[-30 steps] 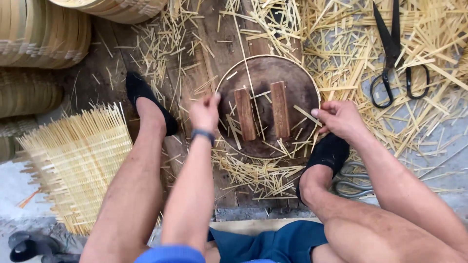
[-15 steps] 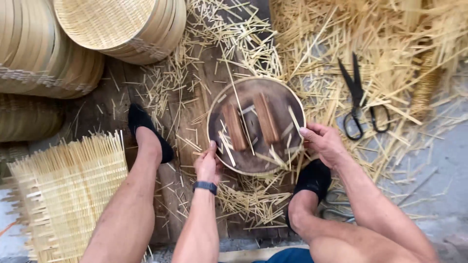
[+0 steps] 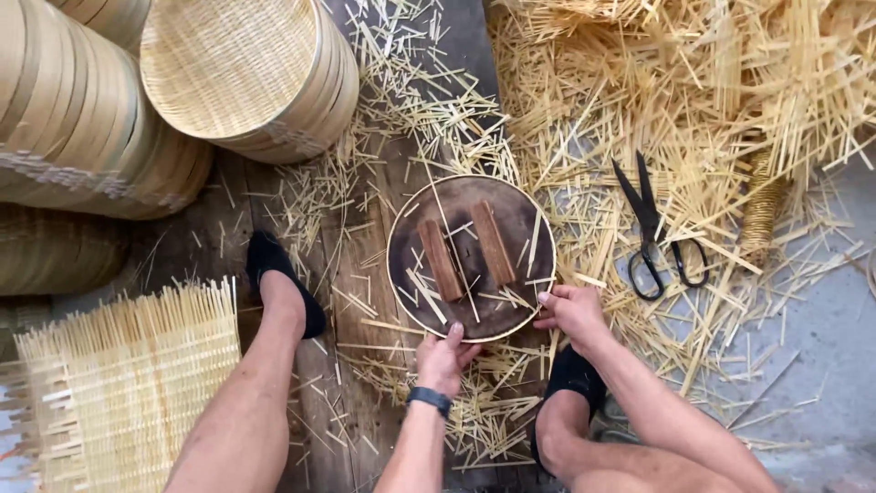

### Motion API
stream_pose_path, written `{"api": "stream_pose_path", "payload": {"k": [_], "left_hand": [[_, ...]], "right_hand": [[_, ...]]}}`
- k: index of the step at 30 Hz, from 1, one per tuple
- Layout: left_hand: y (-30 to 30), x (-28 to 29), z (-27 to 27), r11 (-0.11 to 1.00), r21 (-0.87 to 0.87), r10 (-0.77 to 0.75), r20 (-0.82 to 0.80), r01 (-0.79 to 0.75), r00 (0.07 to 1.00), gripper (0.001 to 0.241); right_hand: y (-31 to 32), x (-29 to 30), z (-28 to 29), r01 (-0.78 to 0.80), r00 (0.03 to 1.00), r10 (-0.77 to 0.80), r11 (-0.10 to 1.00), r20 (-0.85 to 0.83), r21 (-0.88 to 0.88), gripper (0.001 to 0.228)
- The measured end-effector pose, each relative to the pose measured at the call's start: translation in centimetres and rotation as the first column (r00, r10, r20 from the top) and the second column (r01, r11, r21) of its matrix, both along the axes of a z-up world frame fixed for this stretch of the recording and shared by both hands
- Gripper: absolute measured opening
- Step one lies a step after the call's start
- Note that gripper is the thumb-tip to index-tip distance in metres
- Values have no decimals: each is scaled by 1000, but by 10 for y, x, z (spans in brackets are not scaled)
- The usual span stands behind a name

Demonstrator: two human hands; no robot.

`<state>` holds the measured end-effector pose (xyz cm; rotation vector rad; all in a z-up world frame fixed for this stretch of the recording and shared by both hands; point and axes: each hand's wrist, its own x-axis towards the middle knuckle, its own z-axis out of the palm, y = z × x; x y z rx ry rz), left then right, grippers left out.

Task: The person sits on the floor assembling round bamboo sieve trays. They trim excess bamboo strips from a woven mat with scissors, press the mat into a round wooden form, fit a bamboo rim around the mat, and set finished trays onto a stack.

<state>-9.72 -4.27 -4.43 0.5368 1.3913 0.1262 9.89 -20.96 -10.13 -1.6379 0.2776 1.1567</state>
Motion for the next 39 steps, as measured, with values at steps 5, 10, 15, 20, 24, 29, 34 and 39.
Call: {"api": "stream_pose_path", "payload": {"k": [5,10,15,20,24,29,34,39], "left_hand": [[51,15,86,954,101,-280,-31,282,959,44],[84,35,153,383,658,-599,-357,648,717,62],[84,78,226,186,649,-732,-409,738,545,63],[66,103,215,-390,867,-601,-495,311,627,57],[74,109,201,-367,829,-527,-559,422,640,48],[78,109,199,-422,819,-500,-569,390,653,51],[91,111,177,-447,834,-510,-535,324,673,47],[172,77,156,-304,840,-329,-536,450,778,54]], "right_hand": [[19,19,89,-148,960,159,987,232,-66,35],[61,37,179,-277,900,179,939,398,202,57],[85,13,175,87,994,-110,868,17,489,56],[88,-9,173,238,971,-213,827,-108,510,50],[95,-5,184,177,984,-156,826,-84,535,46],[81,-4,157,105,994,-109,821,-25,562,43],[6,0,84,338,937,-260,846,-235,412,59],[-59,-1,39,294,924,-148,865,-352,407,54]]}}
